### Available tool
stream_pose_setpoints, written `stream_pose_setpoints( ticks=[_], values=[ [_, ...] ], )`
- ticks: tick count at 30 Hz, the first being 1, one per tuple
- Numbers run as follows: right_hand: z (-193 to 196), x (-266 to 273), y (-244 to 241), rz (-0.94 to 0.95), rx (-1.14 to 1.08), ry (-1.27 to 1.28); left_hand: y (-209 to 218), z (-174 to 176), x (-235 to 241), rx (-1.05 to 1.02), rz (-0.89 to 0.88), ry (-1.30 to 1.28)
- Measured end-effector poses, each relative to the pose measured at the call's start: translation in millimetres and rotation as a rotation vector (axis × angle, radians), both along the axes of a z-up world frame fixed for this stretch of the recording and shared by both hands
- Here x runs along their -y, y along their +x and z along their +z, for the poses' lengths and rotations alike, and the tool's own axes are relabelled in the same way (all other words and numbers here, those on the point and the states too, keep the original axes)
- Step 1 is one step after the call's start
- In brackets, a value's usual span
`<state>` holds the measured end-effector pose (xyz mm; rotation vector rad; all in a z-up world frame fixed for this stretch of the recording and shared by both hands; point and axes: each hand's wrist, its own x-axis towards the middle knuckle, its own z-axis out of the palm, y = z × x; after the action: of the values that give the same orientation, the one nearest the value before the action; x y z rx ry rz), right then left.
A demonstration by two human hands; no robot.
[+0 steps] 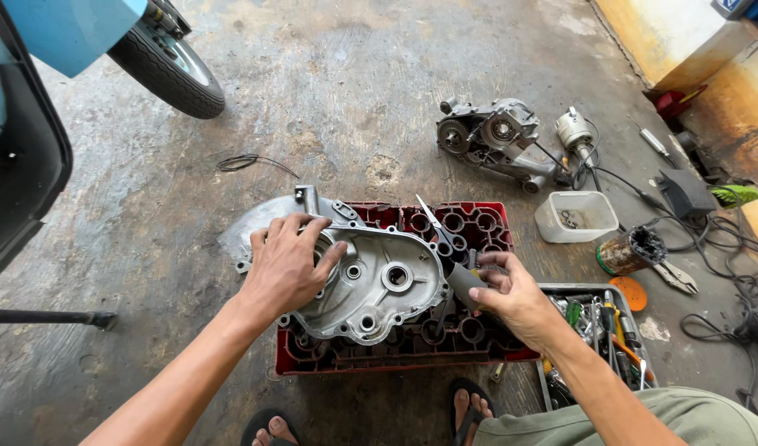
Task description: The person scrubs the interior surfaces of a disassembled engine casing using a yellow abrasive pad and a dark scouring pad. The person works on the circular bearing seats and flat mating surfaces, then flips the casing to clean the exterior.
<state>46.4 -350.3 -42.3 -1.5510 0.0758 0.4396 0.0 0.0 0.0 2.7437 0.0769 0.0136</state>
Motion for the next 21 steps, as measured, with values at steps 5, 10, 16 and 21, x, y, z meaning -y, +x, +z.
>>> stream_pose_setpoints(
  ticks=[5, 10, 16, 21],
  values=[
    [-9.8, 1.0, 12.9, 0.078, 0.183, -0.155, -4.5, -25.7, 20.1, 0.061, -0.133, 0.092],
    [10.5, -13.5, 22.6, 0.227, 0.571, -0.453, -13.2, -22.9, 21.1, -0.019, -0.221, 0.206],
    [23.2, -32.9, 21.5, 0.433, 0.879, -0.638, -12.2, -21.6, -3.3, -0.039, -0.075, 0.131],
    [13.5, -28.9, 20.9, 0.563, 1.3, -0.742, -13.6, -33.4, -13.9, 0.054, -0.088, 0.127]
  ],
)
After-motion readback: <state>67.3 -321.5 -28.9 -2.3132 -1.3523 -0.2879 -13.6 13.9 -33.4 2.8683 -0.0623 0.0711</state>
